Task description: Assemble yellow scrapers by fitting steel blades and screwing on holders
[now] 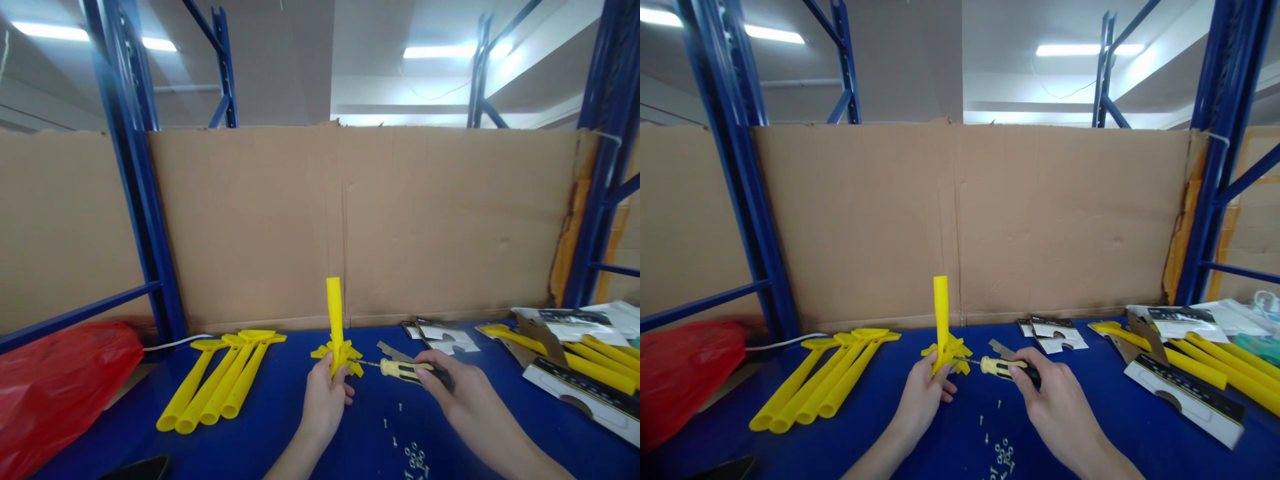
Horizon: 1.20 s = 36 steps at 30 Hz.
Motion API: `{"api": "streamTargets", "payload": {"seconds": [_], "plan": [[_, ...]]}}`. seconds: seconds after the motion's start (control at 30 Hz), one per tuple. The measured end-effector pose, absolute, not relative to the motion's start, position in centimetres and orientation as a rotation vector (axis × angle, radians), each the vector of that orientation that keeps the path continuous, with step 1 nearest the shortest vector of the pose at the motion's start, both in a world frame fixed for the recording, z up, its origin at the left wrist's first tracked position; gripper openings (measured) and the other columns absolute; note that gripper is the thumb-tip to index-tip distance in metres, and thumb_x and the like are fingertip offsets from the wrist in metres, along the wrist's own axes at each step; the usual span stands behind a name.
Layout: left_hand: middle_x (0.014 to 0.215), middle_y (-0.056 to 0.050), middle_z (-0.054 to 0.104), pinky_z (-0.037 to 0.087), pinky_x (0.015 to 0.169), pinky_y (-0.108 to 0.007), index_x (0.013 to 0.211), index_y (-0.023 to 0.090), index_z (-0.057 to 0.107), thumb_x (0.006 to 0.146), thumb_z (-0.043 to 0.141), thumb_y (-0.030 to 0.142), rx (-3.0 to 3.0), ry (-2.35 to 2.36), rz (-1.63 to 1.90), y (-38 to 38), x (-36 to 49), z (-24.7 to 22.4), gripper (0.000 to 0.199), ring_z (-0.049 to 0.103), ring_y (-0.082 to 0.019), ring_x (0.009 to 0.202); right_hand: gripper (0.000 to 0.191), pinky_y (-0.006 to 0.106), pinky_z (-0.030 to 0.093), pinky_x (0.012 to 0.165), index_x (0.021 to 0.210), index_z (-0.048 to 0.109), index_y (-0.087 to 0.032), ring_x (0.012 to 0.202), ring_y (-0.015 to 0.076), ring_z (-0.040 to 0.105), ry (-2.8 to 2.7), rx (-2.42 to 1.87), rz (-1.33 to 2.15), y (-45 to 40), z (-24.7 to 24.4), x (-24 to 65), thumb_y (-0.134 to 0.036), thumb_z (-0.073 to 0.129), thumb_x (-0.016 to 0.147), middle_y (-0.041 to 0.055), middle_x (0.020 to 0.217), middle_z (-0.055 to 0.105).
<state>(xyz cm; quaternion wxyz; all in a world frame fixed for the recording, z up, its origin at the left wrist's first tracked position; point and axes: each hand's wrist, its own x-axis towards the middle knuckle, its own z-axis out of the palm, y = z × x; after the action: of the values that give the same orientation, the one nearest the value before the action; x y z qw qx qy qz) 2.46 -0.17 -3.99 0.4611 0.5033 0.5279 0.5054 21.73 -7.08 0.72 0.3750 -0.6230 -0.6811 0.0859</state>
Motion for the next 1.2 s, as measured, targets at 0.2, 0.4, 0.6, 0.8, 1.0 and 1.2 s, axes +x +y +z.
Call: {"api": "streamTargets", "payload": {"seconds": [0.2, 0.4, 0.6, 0.8, 1.0, 1.2], "plan": [[0.079, -0.005, 0.061, 0.047, 0.04, -0.021, 0.099, 0.007, 0.052, 0.079, 0.057, 0.02, 1.243, 1.269, 1.294, 0.0, 2.4, -4.4, 0.025, 0.055, -0.008, 0.047, 0.035, 0.026, 0.034, 0.046, 0.08, 0.066, -0.023, 0.048, 0.0178, 0.055, -1.752, -1.587, 0.223, -7.1, 0.9, 21.7, -0.046, 0.041, 0.086, -0.0009, 0.052, 0.061], [0.085, -0.007, 0.062, 0.048, 0.038, -0.019, 0.103, 0.009, 0.053, 0.079, 0.058, 0.024, 1.24, 1.243, 1.357, 0.2, 2.5, -4.8, 0.029, 0.057, -0.009, 0.051, 0.039, 0.026, 0.042, 0.049, 0.093, 0.068, -0.021, 0.053, 0.0184, 0.059, -1.71, -1.535, 0.236, -6.7, 0.2, 21.8, -0.048, 0.042, 0.087, 0.0031, 0.065, 0.07], [0.086, -0.008, 0.061, 0.05, 0.037, -0.02, 0.099, 0.009, 0.053, 0.083, 0.052, 0.022, 1.261, 1.202, 1.37, 0.0, 2.5, -4.3, 0.021, 0.061, -0.011, 0.055, 0.044, 0.031, 0.05, 0.059, 0.122, 0.058, -0.022, 0.06, 0.0197, 0.063, -1.854, -1.541, 0.183, -6.2, -1.2, 22.0, -0.043, 0.048, 0.084, 0.0026, 0.073, 0.069], [0.09, -0.008, 0.061, 0.05, 0.036, -0.021, 0.101, 0.013, 0.048, 0.083, 0.054, 0.02, 1.242, 1.225, 1.389, 0.1, 2.8, -4.4, 0.021, 0.063, -0.012, 0.056, 0.035, 0.035, 0.052, 0.078, 0.11, 0.066, -0.024, 0.084, 0.0225, 0.067, -1.957, -1.472, 0.198, -6.7, -0.6, 21.7, -0.042, 0.046, 0.087, 0.0063, 0.096, 0.072], [0.08, -0.002, 0.059, 0.049, 0.034, -0.019, 0.09, 0.019, 0.039, 0.083, 0.055, 0.022, 1.23, 1.298, 1.432, 0.4, 2.3, -4.4, 0.018, 0.065, -0.014, 0.056, 0.038, 0.036, 0.052, 0.077, 0.101, 0.066, -0.021, 0.089, 0.0255, 0.068, -1.759, -1.522, 0.126, -6.4, 0.3, 22.5, -0.046, 0.042, 0.087, 0.0085, 0.098, 0.073], [0.079, -0.001, 0.059, 0.047, 0.032, -0.02, 0.086, 0.02, 0.041, 0.079, 0.06, 0.026, 1.292, 1.259, 1.469, 0.4, 2.2, -4.2, 0.022, 0.065, -0.014, 0.053, 0.036, 0.036, 0.053, 0.072, 0.097, 0.069, -0.022, 0.085, 0.0263, 0.07, -1.763, -1.652, 0.067, -6.0, -0.4, 22.4, -0.041, 0.041, 0.085, 0.0066, 0.092, 0.075]]}}
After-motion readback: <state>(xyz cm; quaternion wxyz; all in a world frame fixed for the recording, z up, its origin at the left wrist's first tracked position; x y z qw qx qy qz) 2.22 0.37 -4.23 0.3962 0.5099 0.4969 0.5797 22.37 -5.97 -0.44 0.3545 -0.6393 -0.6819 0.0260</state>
